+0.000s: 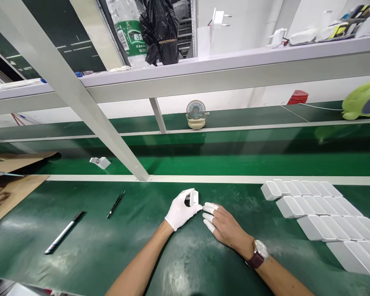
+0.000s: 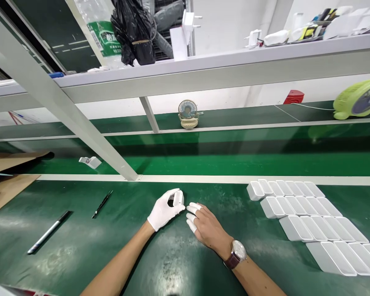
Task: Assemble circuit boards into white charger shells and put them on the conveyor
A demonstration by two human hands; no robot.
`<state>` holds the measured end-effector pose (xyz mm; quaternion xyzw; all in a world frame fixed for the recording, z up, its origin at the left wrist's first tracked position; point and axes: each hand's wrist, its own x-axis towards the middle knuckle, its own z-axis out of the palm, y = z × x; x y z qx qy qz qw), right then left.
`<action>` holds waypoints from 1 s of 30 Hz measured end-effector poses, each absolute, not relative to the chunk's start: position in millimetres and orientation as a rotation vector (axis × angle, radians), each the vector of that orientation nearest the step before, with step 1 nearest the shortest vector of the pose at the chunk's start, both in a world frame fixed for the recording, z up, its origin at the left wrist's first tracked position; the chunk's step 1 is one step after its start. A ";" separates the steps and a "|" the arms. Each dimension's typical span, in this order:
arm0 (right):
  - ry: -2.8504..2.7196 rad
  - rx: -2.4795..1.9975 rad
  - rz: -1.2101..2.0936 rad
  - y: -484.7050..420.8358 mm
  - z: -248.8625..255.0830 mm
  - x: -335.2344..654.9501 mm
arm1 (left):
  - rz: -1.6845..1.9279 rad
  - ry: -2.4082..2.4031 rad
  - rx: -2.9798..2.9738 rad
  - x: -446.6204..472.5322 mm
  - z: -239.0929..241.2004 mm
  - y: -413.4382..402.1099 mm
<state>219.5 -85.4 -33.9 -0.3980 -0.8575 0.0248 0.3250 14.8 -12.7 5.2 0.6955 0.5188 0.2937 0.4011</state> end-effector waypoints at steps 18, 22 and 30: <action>-2.246 -1.069 0.017 -85.2 -33.1 220.8 | 0.679 1.146 1.935 12.0 13.7 -6.9; -2.234 -1.065 0.006 -85.3 -29.6 219.5 | 0.747 1.237 1.864 9.2 8.6 -0.6; -2.250 -1.145 -0.030 -85.5 -35.0 216.6 | 0.799 1.216 1.685 5.8 0.1 5.0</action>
